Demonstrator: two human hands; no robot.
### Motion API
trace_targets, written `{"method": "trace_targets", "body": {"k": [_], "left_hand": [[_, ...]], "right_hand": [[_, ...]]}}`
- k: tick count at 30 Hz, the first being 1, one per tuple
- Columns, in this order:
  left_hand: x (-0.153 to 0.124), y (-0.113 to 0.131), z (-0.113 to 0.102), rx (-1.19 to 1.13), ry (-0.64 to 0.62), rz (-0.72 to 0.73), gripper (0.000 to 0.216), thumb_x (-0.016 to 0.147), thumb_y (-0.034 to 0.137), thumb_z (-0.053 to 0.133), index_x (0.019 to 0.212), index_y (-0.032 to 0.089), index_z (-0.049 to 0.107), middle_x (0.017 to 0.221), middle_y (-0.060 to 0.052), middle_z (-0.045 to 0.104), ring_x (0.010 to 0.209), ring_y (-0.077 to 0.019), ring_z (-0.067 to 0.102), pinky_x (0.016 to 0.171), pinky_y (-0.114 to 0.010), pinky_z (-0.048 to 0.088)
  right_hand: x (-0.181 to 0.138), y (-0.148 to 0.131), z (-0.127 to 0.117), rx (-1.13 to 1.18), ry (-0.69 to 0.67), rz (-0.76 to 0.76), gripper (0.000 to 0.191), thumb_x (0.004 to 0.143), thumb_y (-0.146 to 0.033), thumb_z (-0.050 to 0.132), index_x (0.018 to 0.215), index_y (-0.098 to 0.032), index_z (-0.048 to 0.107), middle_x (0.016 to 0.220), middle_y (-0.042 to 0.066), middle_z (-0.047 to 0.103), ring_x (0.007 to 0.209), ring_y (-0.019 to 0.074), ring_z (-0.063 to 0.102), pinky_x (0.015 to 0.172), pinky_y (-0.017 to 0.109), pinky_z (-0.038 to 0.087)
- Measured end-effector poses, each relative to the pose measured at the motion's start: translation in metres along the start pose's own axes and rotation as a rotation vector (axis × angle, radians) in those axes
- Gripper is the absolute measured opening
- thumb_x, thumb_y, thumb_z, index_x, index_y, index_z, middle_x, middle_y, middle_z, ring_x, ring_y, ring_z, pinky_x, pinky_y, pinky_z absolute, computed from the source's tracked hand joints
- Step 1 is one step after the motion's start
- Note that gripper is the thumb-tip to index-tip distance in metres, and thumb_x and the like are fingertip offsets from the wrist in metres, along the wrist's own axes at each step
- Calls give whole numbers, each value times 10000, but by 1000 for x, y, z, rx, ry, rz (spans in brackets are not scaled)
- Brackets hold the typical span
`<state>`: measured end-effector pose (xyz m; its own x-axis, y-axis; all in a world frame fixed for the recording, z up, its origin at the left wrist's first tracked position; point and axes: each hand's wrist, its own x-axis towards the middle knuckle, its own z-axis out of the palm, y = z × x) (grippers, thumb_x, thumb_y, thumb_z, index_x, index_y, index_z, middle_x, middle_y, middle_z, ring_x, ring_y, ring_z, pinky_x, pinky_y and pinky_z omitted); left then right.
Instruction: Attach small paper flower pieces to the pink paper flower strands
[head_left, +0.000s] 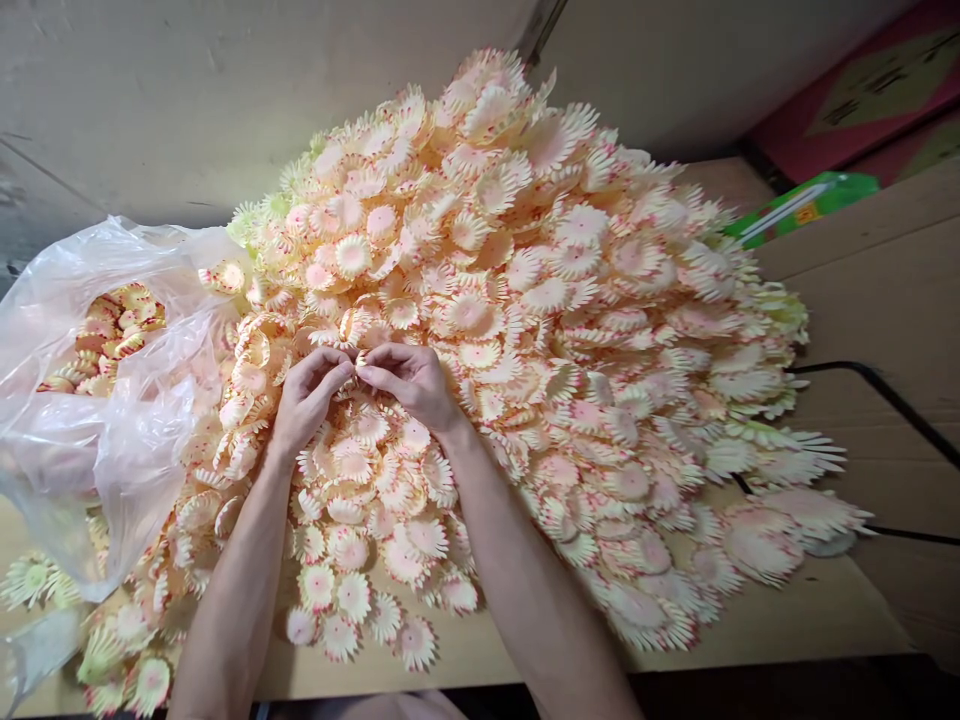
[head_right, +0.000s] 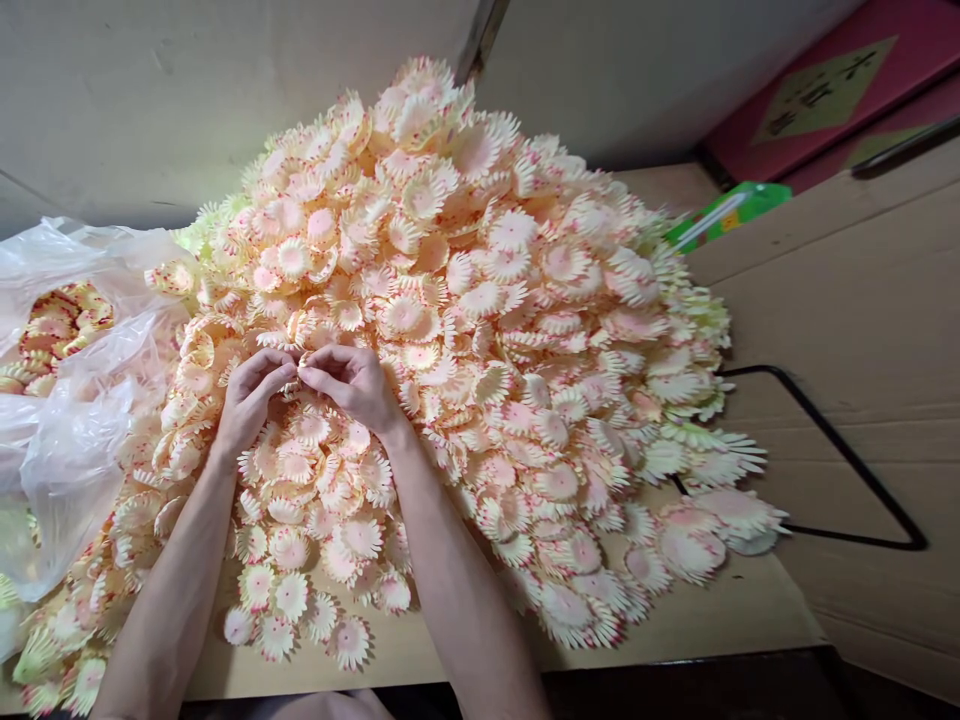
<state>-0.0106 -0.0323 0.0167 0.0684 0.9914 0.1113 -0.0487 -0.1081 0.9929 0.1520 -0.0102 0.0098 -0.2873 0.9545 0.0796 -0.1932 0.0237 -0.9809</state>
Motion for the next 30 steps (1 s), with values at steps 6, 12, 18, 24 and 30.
{"method": "trace_targets", "body": {"k": [6,12,18,24,30], "left_hand": [[2,-5,-3,-51,85,-48,173,856,346,632,786,196,584,794,-9,589,730,-128,544,702,-243,462],[5,-11,-1,-115,228,-39,155,882,305,545,765,209,513,683,25,501,627,-112,500,634,-226,450],[4,-5,0,-303,188,-56,175,872,337,492,744,223,463,767,-18,651,658,-151,588,642,-294,492],[-1,-4,-6,-89,48,-25,434,874,389,486,503,180,572,873,-106,742,718,-185,625,590,-306,441],[-2,-1,-4,-71,3,-9,272,865,384,628,767,174,769,827,-77,753,695,-159,620,659,-294,477]], "right_hand": [[0,-1,-1,124,6,80,146,738,-315,714,702,-190,648,631,-19,654,529,90,545,511,216,437],[1,-3,-4,329,72,120,100,624,-250,697,633,-177,630,607,-25,622,528,85,540,532,217,429],[0,-15,-6,488,204,38,191,621,-354,644,577,-220,515,502,-30,482,460,115,418,486,280,396],[1,-15,-4,291,71,-21,500,733,-578,643,496,-244,356,403,-40,340,422,123,322,503,303,370],[-3,-14,1,284,55,-95,397,742,-509,696,559,-239,469,409,-42,392,422,106,401,492,301,340]]}}
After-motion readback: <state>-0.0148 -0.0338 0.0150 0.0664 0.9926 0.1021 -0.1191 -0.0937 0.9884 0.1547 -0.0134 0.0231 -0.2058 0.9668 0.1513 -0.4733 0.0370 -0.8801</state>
